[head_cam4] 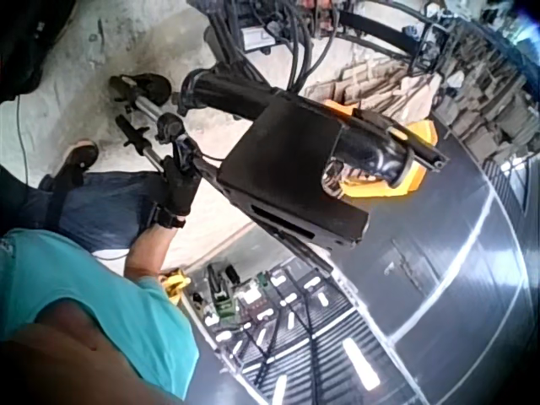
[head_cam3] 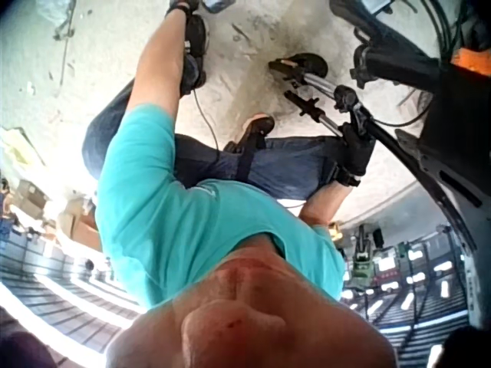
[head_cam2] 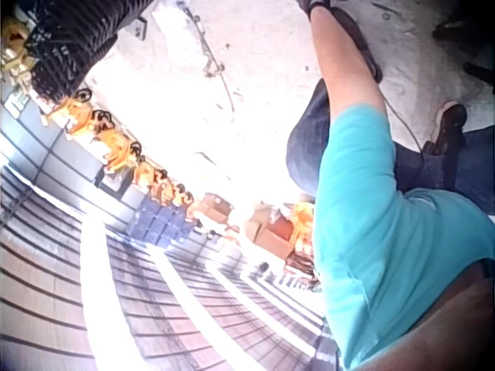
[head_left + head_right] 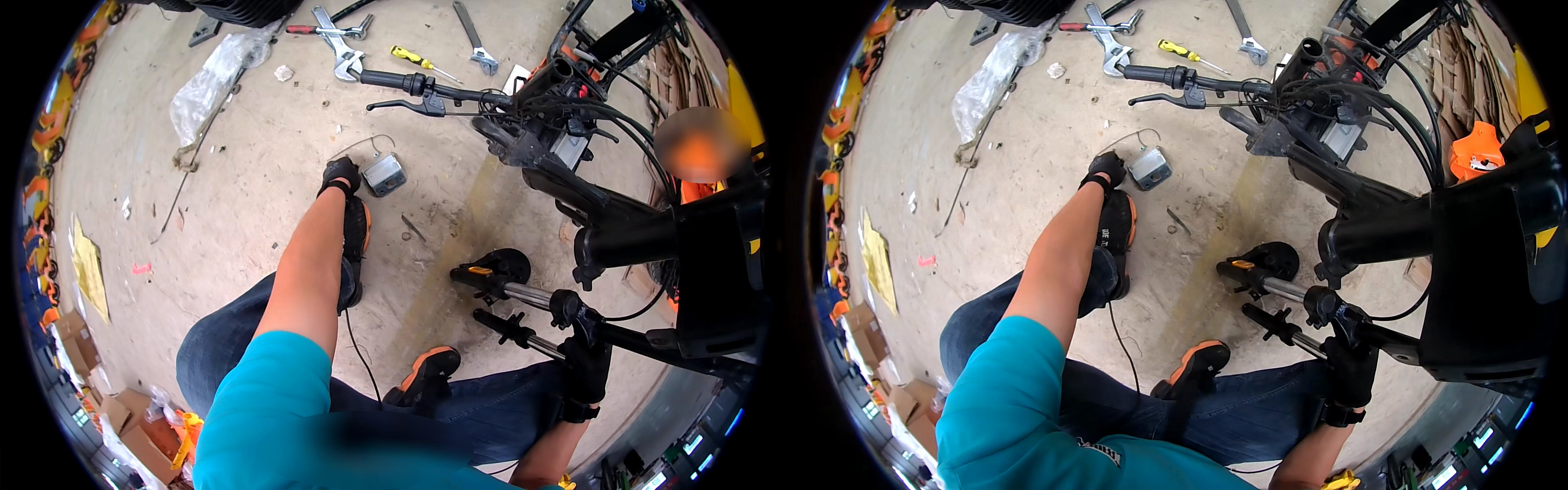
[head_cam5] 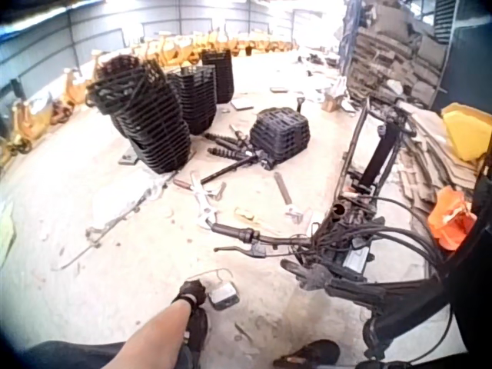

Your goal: The person, wearing black gloves, sits on a floor cluttered with components to work on motorcycle parts. They handle a black tube, a metal ring, and a bearing while working on the front fork assembly, then reach for the main frame to align and fit a component onto the steering column.

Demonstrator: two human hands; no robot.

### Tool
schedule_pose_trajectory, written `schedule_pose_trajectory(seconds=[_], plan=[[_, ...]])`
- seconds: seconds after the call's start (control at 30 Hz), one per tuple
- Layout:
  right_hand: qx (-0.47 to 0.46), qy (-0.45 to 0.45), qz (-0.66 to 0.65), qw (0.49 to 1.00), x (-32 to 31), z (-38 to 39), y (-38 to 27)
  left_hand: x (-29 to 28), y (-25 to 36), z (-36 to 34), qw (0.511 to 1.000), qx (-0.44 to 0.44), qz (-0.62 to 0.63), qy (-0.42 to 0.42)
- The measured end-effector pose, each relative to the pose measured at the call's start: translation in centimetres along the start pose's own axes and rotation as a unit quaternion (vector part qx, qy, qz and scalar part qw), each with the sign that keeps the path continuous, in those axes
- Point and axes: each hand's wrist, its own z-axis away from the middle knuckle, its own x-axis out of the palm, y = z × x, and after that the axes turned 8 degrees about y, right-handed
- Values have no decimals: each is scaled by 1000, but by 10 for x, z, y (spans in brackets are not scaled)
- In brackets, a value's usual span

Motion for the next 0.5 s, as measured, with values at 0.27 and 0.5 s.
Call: schedule_pose_trajectory(seconds=[0.27,0.5], plan=[[1,45,-35,998,-4,-2,15,-1,0,4,1000,0,22,-21],[18,26,-25,999,-23,-10,30,11,-27,-3,999,39,34,9]])
